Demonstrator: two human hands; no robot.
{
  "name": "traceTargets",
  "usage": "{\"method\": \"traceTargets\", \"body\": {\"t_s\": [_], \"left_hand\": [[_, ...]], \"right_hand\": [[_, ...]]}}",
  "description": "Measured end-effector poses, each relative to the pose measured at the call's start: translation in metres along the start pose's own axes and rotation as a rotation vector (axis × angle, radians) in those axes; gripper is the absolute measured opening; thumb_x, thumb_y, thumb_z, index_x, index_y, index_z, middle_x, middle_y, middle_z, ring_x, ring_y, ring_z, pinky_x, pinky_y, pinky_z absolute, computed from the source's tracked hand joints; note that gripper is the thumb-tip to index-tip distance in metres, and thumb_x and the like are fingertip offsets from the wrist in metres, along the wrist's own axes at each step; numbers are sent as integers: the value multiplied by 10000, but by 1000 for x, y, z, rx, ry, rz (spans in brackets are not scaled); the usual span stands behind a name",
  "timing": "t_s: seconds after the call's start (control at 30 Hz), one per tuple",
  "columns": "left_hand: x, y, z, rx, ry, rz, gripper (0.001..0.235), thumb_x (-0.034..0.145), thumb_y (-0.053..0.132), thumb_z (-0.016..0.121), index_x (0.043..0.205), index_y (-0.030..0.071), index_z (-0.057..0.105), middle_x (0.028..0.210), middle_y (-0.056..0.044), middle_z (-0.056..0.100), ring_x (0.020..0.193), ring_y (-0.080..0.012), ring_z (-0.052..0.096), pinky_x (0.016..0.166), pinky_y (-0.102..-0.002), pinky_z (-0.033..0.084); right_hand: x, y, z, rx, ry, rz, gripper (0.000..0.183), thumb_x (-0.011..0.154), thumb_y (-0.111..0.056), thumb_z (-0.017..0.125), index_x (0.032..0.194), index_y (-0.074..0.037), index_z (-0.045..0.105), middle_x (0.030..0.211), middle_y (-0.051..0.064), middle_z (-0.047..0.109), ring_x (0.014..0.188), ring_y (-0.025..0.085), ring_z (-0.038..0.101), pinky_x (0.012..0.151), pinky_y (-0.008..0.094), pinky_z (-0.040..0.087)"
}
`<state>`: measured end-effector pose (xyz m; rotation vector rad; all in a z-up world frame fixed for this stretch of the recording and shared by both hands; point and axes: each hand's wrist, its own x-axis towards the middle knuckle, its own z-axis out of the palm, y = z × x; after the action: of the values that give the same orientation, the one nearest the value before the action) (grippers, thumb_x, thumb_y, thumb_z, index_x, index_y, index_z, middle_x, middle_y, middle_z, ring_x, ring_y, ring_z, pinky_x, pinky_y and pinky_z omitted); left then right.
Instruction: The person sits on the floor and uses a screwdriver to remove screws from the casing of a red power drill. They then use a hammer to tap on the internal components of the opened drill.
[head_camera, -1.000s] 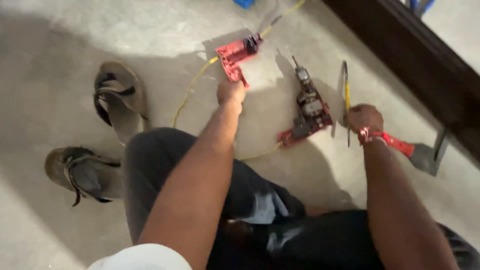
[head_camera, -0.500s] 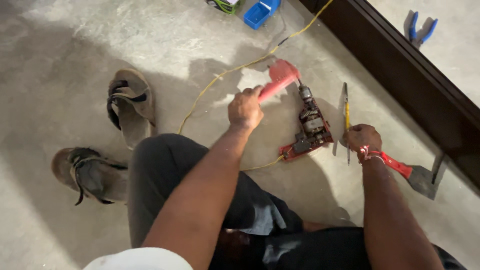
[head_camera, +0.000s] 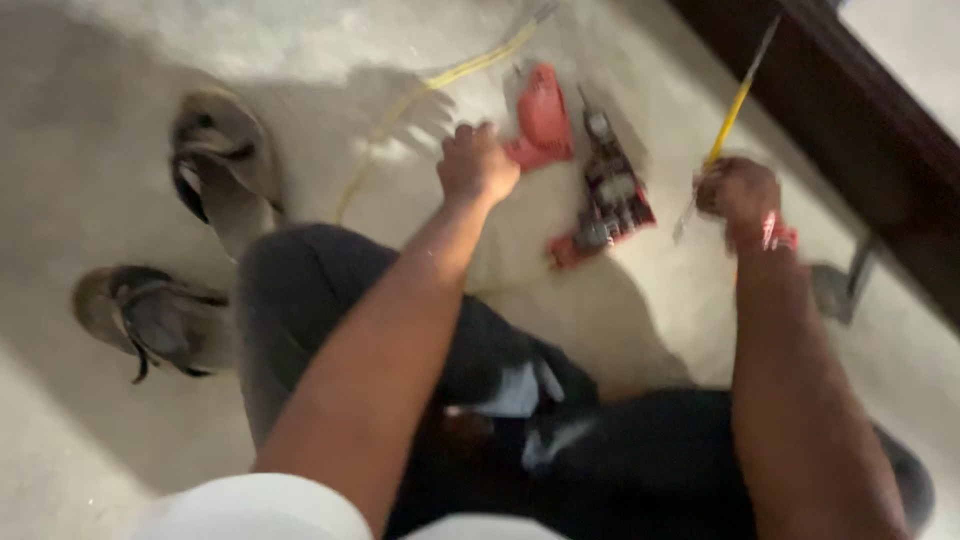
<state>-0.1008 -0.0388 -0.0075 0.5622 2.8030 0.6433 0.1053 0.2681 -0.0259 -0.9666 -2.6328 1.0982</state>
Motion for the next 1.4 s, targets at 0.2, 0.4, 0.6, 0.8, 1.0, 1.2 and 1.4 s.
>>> {"method": "traceTargets", "body": {"t_s": [0.2,0.4,0.6,0.8,1.0,1.2,1.4], "left_hand": [[-58,19,31,-227,-141,281,366,836,177,669,1195,212,733,1168,-124,717,1111,-337,690,944,-450,549],[-65,20,53,-138,-246,425,383,755,273,774,1108,132,721,1096,-163,714,1041,-368,668,879,-475,540],[-67,20,45,-143,-363,333,395,741,367,800,1058,142,724,1076,-145,720,1049,-345,676,895,-465,542],[-68,18,57,-181,-405,343,310,758,336,797,1000,146,757,1058,-126,745,1038,-341,693,915,-450,549],[-68,23,75,-279,-404,358,378,660,216,804,1032,163,763,1036,-114,754,1009,-322,713,879,-429,567],[-49,23,92,-425,-327,155,315,716,172,735,1027,179,788,1044,-111,761,1008,-310,728,892,-406,577],[-59,26,101,-429,-269,192,292,727,140,720,1006,187,793,1008,-118,768,970,-335,728,878,-431,578]], "right_hand": [[-56,-99,-11,558,136,-26,153,925,72,681,1036,46,579,889,176,725,727,240,753,600,334,638],[-110,-126,23,377,125,-159,76,976,59,653,1042,78,619,920,175,746,795,225,749,712,327,633],[-109,-121,38,554,62,-121,125,934,62,625,1057,63,605,950,136,755,840,207,770,786,333,671],[-108,-111,42,424,95,-68,108,951,57,631,1054,73,603,908,152,750,783,196,754,708,308,636],[-118,-113,6,141,224,-199,303,951,6,530,1231,-12,647,882,126,726,726,158,698,631,317,564],[-141,-150,-48,-795,-5,-43,221,1034,-336,725,1202,-210,793,823,67,748,608,238,671,551,368,504],[-173,-156,-46,-896,83,-214,180,953,-272,795,1115,-205,833,865,86,751,698,246,696,613,372,532]]}}
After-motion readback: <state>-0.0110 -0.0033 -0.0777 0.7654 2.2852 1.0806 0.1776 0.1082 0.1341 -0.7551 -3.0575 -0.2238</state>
